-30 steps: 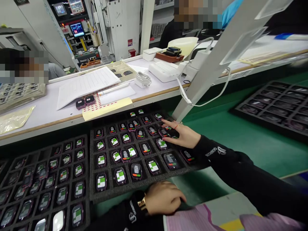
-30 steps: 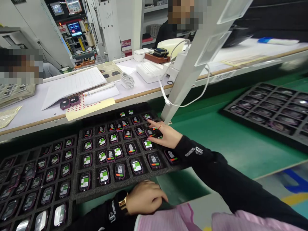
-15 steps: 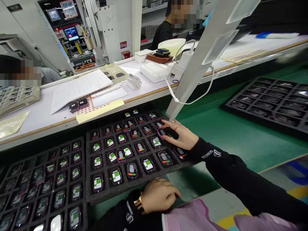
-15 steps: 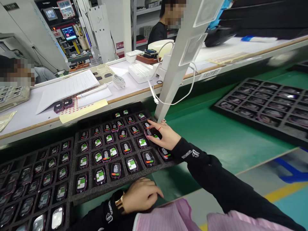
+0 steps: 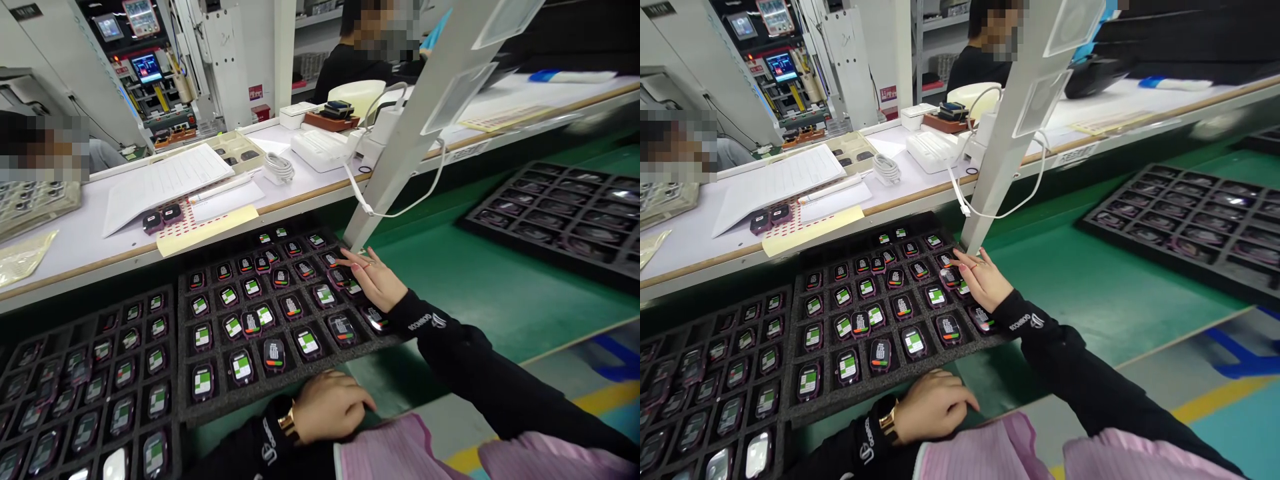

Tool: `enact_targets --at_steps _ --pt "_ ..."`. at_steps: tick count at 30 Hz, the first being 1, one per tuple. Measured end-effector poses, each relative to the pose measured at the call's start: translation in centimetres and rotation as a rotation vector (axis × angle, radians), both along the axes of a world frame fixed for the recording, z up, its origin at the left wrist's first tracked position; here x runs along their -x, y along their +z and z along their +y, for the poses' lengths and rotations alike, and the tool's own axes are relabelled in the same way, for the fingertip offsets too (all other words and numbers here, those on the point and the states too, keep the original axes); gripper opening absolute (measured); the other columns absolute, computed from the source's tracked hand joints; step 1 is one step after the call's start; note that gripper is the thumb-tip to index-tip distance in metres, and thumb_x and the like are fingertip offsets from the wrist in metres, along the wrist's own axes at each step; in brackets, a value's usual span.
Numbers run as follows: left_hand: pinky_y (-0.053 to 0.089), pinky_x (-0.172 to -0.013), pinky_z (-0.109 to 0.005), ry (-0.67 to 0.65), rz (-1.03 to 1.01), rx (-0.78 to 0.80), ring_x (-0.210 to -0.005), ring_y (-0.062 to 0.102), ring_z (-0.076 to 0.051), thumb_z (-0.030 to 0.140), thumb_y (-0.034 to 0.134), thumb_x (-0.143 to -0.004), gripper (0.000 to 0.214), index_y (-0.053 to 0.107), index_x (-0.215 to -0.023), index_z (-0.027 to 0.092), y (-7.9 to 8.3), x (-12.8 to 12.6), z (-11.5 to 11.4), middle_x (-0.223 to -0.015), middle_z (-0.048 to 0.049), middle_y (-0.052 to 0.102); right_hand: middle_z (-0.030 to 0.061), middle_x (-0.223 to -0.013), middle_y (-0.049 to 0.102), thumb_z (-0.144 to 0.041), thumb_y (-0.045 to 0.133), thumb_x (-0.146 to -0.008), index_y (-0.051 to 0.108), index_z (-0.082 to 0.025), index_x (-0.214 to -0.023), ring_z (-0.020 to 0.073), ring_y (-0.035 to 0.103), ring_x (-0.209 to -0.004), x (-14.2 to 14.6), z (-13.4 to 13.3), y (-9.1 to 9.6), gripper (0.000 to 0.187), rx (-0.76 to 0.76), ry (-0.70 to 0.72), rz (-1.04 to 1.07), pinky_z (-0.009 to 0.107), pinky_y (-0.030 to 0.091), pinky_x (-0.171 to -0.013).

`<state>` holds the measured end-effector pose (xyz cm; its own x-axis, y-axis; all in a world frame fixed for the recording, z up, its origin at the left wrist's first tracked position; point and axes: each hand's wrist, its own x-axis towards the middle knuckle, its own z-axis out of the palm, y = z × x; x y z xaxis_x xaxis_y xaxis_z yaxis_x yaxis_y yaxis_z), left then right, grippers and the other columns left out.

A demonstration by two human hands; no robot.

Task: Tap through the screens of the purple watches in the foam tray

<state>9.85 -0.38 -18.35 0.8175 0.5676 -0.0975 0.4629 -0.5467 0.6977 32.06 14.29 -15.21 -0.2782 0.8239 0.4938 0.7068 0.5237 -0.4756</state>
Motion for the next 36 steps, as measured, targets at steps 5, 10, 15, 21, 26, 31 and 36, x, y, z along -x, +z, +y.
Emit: enact_targets --at_steps 5,10,15,21,26,31,36 --pt "0.054 -0.092 -0.033 0.040 -0.038 -0.024 -0.093 0.069 -0.020 0.018 0.045 -0.090 0.031 0.074 -0.098 0.026 -0.2 0.0 -0.4 -0.093 -0.0008 0.076 0.0115 -0.124 0.072 -0.041 0.015 -0.112 0.050 -0.020 -0.149 0.0332 0.057 -0.133 0.2 -0.4 1.0 0.055 0.008 -0.020 0.015 0.071 0.025 -0.122" --pt "0.054 -0.094 -0.033 0.053 -0.036 -0.031 -0.093 0.069 -0.021 0.015 0.045 -0.088 0.033 0.075 -0.098 0.024 -0.6 -0.1 -0.4 -0.094 -0.0018 0.076 0.0106 -0.131 0.069 -0.042 0.017 -0.112 0.057 -0.023 -0.143 0.0321 0.060 -0.130 1.0 -0.3 1.9 0.054 0.041 0.047 -0.017 0.067 0.026 -0.124" --pt "0.051 -0.096 -0.030 -0.003 -0.021 -0.012 -0.095 0.070 -0.019 0.013 0.053 -0.091 0.028 0.076 -0.105 0.021 -0.6 -0.1 -0.1 -0.098 -0.0026 0.076 0.0078 -0.130 0.070 -0.039 0.022 -0.112 0.045 -0.021 -0.155 0.0287 0.057 -0.134 2.4 1.0 2.7 0.052 0.048 0.182 -0.086 0.062 0.019 -0.128" --pt "0.052 -0.095 -0.032 -0.026 0.006 -0.019 -0.096 0.071 -0.021 0.016 0.054 -0.093 0.027 0.076 -0.107 0.020 0.0 -0.1 0.1 -0.100 -0.0040 0.077 0.0105 -0.135 0.067 -0.032 0.024 -0.112 0.062 -0.016 -0.141 0.0283 0.053 -0.138 4.0 1.6 3.2 0.050 0.056 0.257 -0.157 0.062 0.017 -0.128" --pt "0.052 -0.095 -0.032 -0.027 -0.008 -0.016 -0.097 0.070 -0.021 0.015 0.054 -0.093 0.026 0.076 -0.106 0.019 -0.1 -0.1 0.1 -0.103 -0.0041 0.077 0.0129 -0.138 0.064 -0.029 0.019 -0.112 0.068 -0.012 -0.133 0.0288 0.053 -0.138 4.5 1.2 3.2 0.056 0.051 0.245 -0.194 0.063 0.019 -0.127" --pt "0.052 -0.096 -0.032 -0.017 -0.020 -0.023 -0.098 0.070 -0.020 0.016 0.053 -0.094 0.026 0.075 -0.106 0.020 -0.3 0.0 -0.1 -0.102 -0.0030 0.077 0.0124 -0.137 0.064 -0.026 0.022 -0.110 0.068 -0.014 -0.134 0.0303 0.053 -0.138 4.5 0.9 3.0 0.053 0.032 0.248 -0.233 0.068 0.020 -0.125" --pt "0.052 -0.096 -0.032 -0.015 -0.021 -0.027 -0.098 0.070 -0.019 0.014 0.053 -0.094 0.026 0.076 -0.106 0.021 -0.2 0.0 -0.1 -0.103 -0.0028 0.077 0.0109 -0.137 0.065 -0.024 0.024 -0.109 0.066 -0.016 -0.136 0.0304 0.052 -0.138 4.5 0.8 2.8 0.051 0.003 0.242 -0.261 0.069 0.021 -0.124"
